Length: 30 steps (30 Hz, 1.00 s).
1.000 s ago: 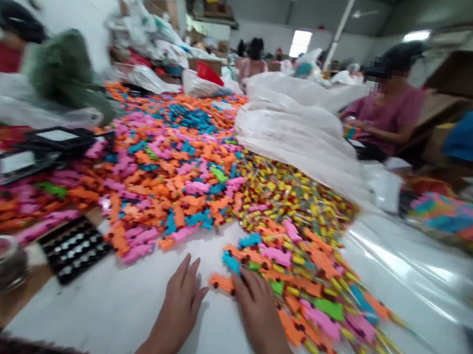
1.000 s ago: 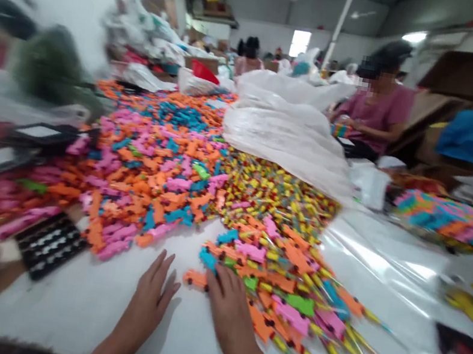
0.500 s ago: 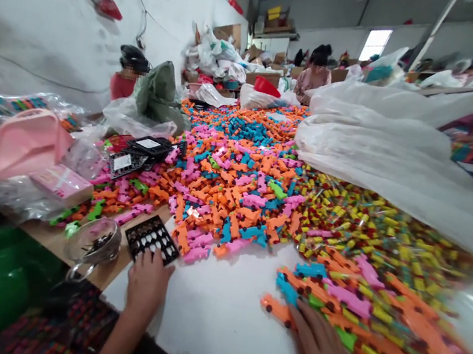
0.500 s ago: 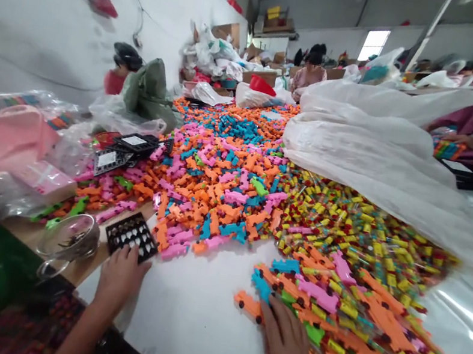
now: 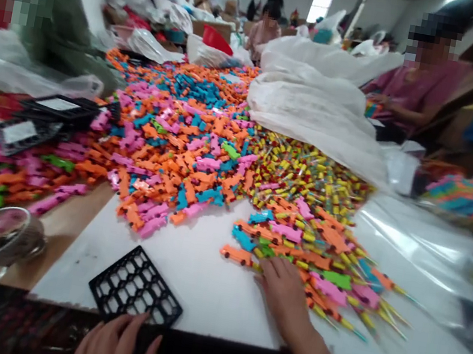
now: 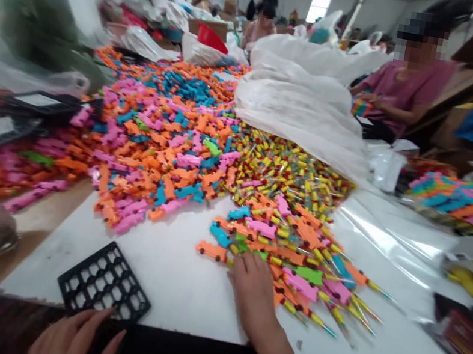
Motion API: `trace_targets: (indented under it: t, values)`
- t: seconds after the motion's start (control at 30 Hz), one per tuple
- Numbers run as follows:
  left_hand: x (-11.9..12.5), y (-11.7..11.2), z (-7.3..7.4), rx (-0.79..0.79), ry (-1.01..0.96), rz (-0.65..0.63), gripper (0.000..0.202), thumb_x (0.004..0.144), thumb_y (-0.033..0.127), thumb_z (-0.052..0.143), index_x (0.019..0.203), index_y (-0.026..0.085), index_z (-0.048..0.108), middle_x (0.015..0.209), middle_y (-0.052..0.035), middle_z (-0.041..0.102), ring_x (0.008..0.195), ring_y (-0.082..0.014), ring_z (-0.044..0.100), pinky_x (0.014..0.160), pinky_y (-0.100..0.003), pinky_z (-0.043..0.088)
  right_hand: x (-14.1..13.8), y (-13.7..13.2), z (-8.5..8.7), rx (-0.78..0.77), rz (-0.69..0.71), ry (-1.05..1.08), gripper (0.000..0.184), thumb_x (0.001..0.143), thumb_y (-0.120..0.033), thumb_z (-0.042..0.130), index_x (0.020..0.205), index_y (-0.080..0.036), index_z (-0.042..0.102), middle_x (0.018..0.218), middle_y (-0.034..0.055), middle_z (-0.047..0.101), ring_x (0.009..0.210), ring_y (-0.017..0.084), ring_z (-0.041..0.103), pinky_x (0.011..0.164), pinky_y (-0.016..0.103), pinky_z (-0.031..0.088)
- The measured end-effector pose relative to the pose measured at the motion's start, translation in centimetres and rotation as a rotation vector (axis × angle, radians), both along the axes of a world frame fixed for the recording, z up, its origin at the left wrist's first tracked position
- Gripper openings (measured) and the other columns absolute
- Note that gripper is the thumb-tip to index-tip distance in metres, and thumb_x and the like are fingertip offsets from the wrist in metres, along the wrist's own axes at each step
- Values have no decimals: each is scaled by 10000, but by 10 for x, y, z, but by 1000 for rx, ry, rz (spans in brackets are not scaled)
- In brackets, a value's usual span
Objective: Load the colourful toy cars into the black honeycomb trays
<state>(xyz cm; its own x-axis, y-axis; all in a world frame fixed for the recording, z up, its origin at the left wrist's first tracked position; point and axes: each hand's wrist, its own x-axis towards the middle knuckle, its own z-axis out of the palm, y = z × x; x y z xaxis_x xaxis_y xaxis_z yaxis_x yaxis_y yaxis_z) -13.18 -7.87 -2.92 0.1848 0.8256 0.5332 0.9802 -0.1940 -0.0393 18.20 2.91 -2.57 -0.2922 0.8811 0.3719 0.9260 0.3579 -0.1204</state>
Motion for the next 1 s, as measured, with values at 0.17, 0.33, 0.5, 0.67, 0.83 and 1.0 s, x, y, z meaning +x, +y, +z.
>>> trace_targets:
  t: [0.17,0.33,0.5,0.67,0.83,1.0]
  values:
    - [76,12,10,-73,-189,-255,203,857,205,583,1057,187,611,1005,-108,618,979,-252,575,893,-442,480,-10,14,15,-174,21,-45,72,880,-129,548,906,-166,604,901,86,633,859,244,570,753,359,450]
    - [92,34,20,-184,-372,-330,265,901,199,519,1160,171,570,1168,-132,578,1102,-224,542,908,-357,508,-7,18,31,-370,-13,360,70,879,-207,515,944,-186,534,850,42,606,733,185,574,638,294,430]
    - [67,67,1,-175,-487,-80,335,900,300,542,1205,161,545,1206,-144,591,1128,-271,532,956,-466,463,-43,27,25,-613,76,931,158,821,-289,565,936,-213,486,713,-31,530,623,139,545,568,254,441]
    - [55,94,-10,-281,-468,-31,394,830,346,643,1187,187,592,1196,-109,641,1093,-304,544,918,-498,437,-95,49,5,-892,338,1304,238,800,-318,616,959,-218,469,823,-24,576,682,134,607,618,261,493]
    - [56,98,-6,-352,-488,-14,383,825,345,641,1182,208,613,1210,-95,641,1102,-294,538,927,-485,419,-99,61,-3,-759,420,1052,155,883,-261,529,1019,-218,471,799,-29,591,675,124,590,639,246,462]
    - [56,100,-8,-354,-484,-26,389,836,332,611,1199,191,605,1218,-121,633,1129,-309,528,924,-482,423,-104,54,1,-525,452,673,129,887,-152,465,1005,-196,493,917,39,600,825,169,579,737,287,459]
